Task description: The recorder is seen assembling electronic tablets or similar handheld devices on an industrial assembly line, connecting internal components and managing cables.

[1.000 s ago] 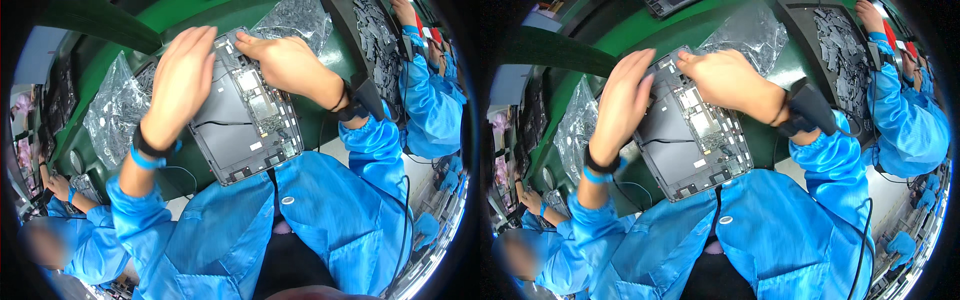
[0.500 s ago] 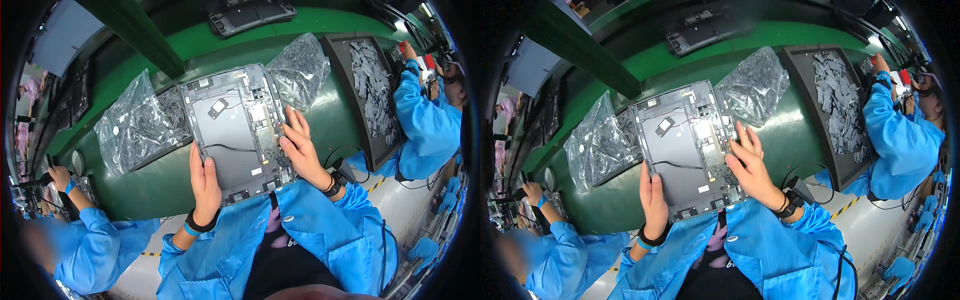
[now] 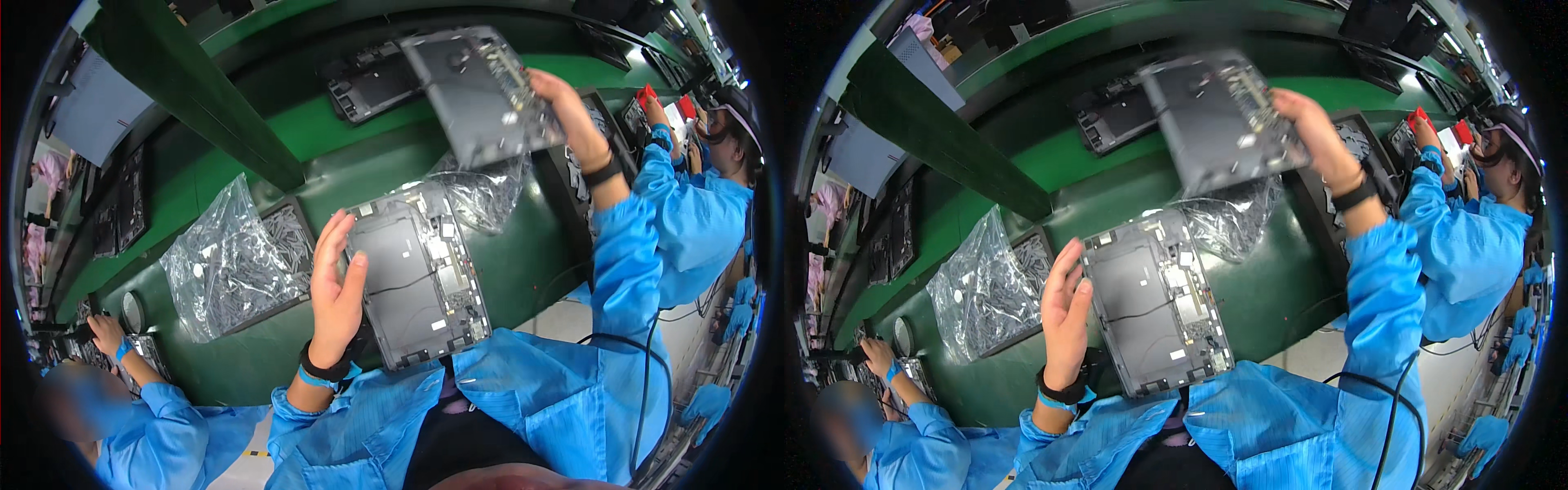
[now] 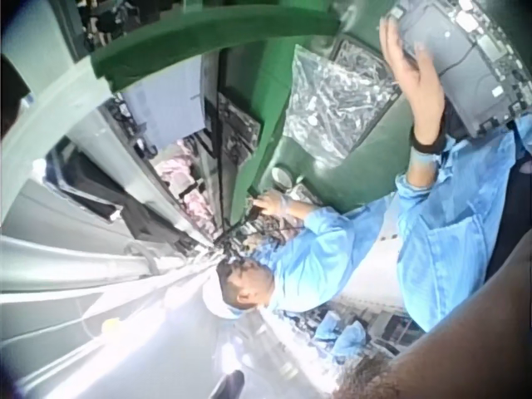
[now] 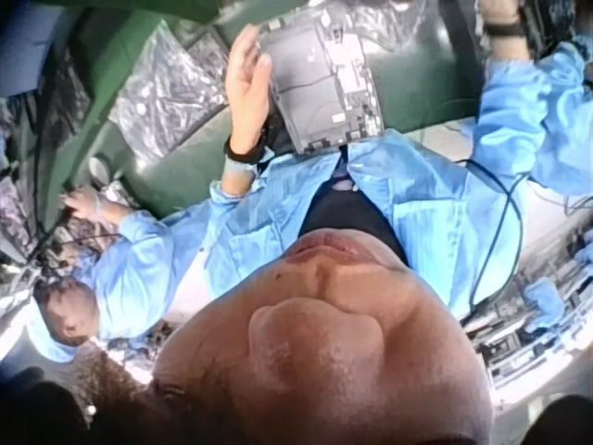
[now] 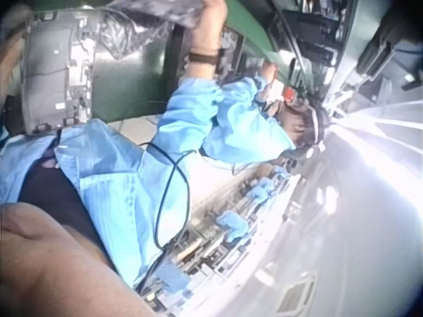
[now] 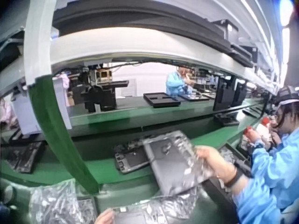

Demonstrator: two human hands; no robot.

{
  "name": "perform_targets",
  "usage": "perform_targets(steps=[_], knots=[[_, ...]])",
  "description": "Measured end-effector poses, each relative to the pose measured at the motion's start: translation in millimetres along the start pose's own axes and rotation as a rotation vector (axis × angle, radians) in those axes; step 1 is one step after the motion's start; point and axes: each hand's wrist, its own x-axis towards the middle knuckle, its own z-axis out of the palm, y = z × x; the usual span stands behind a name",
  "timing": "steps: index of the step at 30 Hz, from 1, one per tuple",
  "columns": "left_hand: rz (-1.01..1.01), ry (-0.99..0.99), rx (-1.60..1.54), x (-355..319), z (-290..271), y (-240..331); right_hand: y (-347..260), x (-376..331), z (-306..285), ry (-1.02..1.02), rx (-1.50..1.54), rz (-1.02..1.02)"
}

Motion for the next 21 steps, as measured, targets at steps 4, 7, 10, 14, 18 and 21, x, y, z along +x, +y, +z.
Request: perform_targets(steps=[4,7,10,14,18,21], knots=[[-0.047,0.146,-0.050,-2.4,-13.0,-15.9,9.0,108.0,-87.6,0.002,0.143,0.109],[-0.093,0.194,-0.067,-6.8,-17.8,-18.2,20.3,150.6,-109.3,0.028,0.025,0.140],[-0.134,0.205,-0.097,-3.1,-18.4,-23.5,35.3,165.7,-114.1,0.108,-0.100,0.052],[-0.135,0.204,-0.071,-4.6,-21.8,-23.0,52.6,196.7,-117.8,0.161,-0.158,0.217],[-0.129,0.227,-0.055,-8.0,-21.8,-19.2,10.3,177.0,-33.2,0.555,-1.464,0.073],[-0.093,0.192,-0.068,-6.0,-17.3,-23.1,19.7,180.0,23.5,0.157,-1.186,-0.283]])
